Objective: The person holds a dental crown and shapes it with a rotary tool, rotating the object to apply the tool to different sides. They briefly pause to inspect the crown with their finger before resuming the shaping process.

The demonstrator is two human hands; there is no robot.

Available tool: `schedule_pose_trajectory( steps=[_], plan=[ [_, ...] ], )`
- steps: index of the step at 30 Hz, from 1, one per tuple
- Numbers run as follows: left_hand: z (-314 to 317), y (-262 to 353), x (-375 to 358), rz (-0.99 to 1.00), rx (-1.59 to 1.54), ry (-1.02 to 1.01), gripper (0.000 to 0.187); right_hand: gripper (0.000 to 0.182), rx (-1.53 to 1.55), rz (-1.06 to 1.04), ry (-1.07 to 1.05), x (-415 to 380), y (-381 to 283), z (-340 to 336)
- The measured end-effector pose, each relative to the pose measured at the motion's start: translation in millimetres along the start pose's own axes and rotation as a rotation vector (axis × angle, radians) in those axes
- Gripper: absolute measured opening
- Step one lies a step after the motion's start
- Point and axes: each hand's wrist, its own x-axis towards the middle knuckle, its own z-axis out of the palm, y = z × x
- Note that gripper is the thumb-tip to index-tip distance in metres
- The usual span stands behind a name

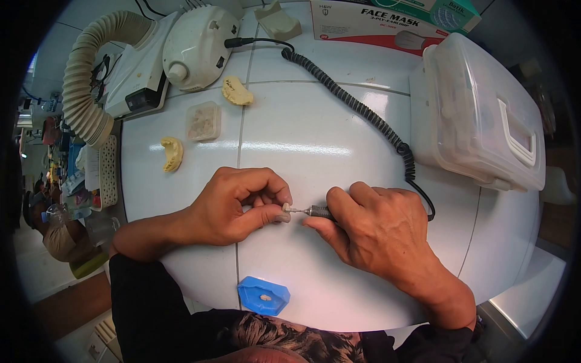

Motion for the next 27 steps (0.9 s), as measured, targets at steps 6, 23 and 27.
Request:
schedule_pose_trajectory(
  steps=[6,23,27],
  plan=[
    [0.3,-0.3,-0.3,0.006,-0.014,0.002,0.015,0.049,0.0,0.011,0.001,-0.4,-0.3,0.0],
    [-0.9,-0.4,-0.2,0.003,-0.021,-0.009,0.015,0.049,0.003,0.015,0.002,0.0,-0.2,-0.6],
    [-1.5,0.4,-0.1,0.009,-0.018,-0.01,0.015,0.048,0.003,0.016,0.001,0.1,0.1,-0.9]
  ],
)
